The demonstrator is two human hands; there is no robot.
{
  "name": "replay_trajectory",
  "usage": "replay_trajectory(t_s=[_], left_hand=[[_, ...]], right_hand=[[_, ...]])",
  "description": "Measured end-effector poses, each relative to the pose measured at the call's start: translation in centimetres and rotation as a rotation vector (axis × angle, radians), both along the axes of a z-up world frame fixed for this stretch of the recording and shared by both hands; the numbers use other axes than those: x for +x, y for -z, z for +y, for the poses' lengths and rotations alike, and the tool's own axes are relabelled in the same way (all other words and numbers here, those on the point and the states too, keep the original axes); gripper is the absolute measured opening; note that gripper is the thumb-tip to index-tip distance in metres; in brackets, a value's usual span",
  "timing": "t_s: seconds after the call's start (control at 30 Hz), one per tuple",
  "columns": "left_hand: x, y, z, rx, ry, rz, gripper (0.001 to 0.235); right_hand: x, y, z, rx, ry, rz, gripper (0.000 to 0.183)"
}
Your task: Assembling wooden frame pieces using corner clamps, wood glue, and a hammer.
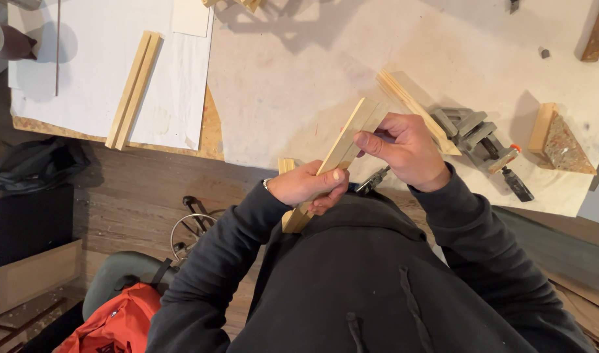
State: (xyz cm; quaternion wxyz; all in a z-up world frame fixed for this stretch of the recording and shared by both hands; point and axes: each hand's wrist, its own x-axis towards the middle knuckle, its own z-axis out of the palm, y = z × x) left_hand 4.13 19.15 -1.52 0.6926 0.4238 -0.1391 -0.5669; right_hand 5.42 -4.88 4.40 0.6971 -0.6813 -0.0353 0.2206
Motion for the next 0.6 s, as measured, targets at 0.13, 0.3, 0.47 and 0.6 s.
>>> replay_trajectory(t_s=[0.13, 0.3, 0.47, 0.6], left_hand=[[-0.2, 0.2, 0.0, 0.031, -0.012, 0.061, 0.060], [0.2, 0.2, 0.1, 0.001, -0.014, 0.082, 0.061], [1.1, -0.6, 0.3, -0.057, 0.030, 0.103, 0.068], [1.7, -1.3, 0.2, -0.010, 0.038, 0.098, 0.071]], right_hand=[[0.2, 0.1, 0.0, 0.030, 0.010, 0.022, 0.031], [0.5, 0.3, 0.0, 0.016, 0.025, 0.015, 0.027], [1.2, 0.5, 0.0, -0.001, 0.032, 0.022, 0.026], [1.7, 1.2, -0.2, -0.009, 0.037, 0.043, 0.026]])
